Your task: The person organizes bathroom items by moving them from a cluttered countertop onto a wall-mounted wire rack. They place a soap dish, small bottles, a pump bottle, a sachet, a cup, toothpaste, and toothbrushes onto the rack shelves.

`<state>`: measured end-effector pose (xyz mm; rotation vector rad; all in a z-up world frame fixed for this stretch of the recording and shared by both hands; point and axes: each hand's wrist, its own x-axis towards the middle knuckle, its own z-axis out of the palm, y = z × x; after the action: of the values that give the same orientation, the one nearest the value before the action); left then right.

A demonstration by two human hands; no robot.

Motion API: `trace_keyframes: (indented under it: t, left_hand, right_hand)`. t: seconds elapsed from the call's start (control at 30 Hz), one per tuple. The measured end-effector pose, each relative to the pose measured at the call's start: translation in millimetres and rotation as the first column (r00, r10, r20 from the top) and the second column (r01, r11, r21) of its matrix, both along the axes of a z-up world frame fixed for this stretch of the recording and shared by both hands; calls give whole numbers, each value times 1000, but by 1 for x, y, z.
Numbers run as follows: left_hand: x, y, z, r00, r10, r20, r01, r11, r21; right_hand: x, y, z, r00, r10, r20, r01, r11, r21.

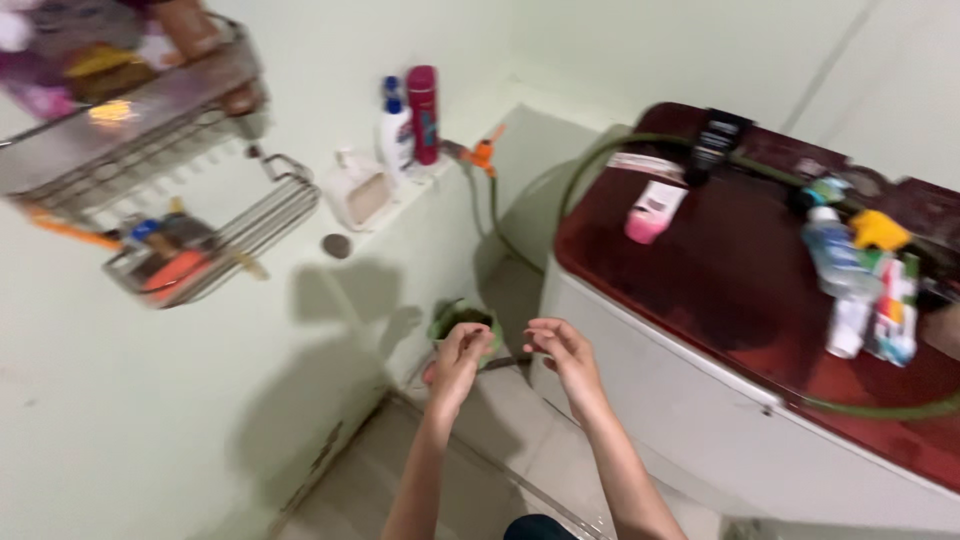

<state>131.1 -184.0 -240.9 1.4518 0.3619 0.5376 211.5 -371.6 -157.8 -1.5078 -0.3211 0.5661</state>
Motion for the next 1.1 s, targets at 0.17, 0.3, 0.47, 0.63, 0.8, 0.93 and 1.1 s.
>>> trace_keyframes:
  t: [0.17, 0.3, 0.47, 0.63, 0.8, 0.93, 1.1]
  left_hand:
    - [49, -77, 22, 988, -97, -122, 95, 995, -23]
    - [81, -143, 33, 975, -202, -96, 196, 978, -69]
    - [120, -224, 36, 947, -316, 60, 321, 941, -106]
    - [148, -295, 27, 928, -372, 22, 370, 915, -158]
    - [176, -360, 23, 884, -455, 108, 467, 868, -170]
    - [180, -392, 26, 849, -515, 118, 529, 833, -162]
    - [172, -388, 36, 824, -566, 30, 566, 819, -93]
  right_hand:
    - [31, -86, 15, 989, -146, 35, 145, 989, 35]
    - [49, -161, 15, 966, -254, 38, 254, 967, -9]
    - [72, -248, 5, 916, -392, 87, 396, 917, -36]
    - [93, -332, -4, 818, -501, 285, 464, 865, 190]
    - [131, -383, 18, 396, -703, 591, 833, 546, 92]
    - [174, -386, 35, 192, -663, 723, 924, 370, 94]
    - [216, -372, 36, 67, -694, 717, 975, 199, 102]
